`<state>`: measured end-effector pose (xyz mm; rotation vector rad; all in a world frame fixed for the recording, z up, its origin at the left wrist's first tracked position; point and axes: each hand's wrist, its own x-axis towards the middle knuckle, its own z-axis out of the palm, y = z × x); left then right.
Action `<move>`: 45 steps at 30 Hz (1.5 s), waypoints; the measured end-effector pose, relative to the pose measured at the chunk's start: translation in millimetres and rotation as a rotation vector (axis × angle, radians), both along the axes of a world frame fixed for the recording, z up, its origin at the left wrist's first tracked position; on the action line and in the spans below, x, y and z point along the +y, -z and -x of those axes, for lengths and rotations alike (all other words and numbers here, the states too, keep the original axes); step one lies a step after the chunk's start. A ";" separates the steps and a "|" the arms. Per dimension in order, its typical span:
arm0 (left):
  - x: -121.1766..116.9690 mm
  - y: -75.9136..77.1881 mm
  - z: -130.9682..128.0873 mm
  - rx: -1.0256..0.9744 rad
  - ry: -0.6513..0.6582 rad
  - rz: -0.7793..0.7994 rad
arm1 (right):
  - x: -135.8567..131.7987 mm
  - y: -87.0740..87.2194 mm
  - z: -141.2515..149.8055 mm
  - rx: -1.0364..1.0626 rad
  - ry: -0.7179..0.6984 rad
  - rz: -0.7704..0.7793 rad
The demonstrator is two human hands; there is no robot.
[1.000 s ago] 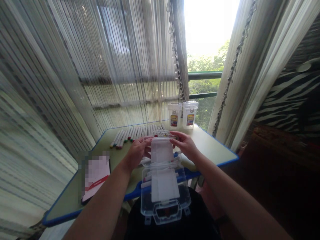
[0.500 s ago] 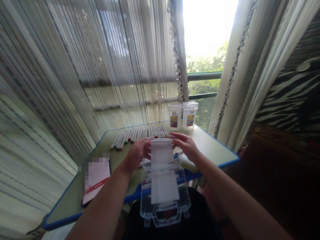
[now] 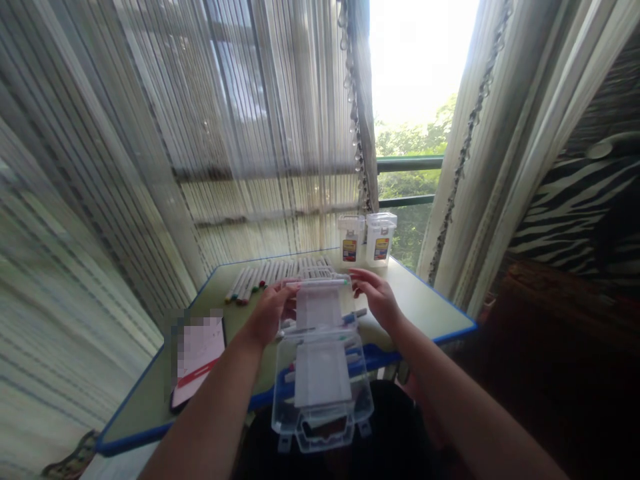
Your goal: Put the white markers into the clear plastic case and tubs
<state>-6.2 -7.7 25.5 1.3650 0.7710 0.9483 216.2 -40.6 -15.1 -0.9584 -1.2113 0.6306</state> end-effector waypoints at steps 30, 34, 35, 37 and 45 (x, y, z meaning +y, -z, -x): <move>-34.4 28.2 23.5 -0.213 -0.331 0.041 | -11.5 37.8 -31.2 -0.657 0.410 0.187; -32.5 28.9 23.9 -0.213 -0.349 0.058 | -12.3 36.9 -34.0 -0.542 0.388 0.168; -32.1 29.1 24.2 -0.212 -0.357 0.061 | -13.1 36.2 -33.7 -0.507 0.373 0.169; -31.3 29.2 24.7 -0.211 -0.363 0.062 | -14.8 35.2 -31.9 -0.434 0.331 0.175; -29.2 28.8 24.2 -0.217 -0.392 0.060 | -17.2 33.7 -21.8 -0.426 0.260 0.077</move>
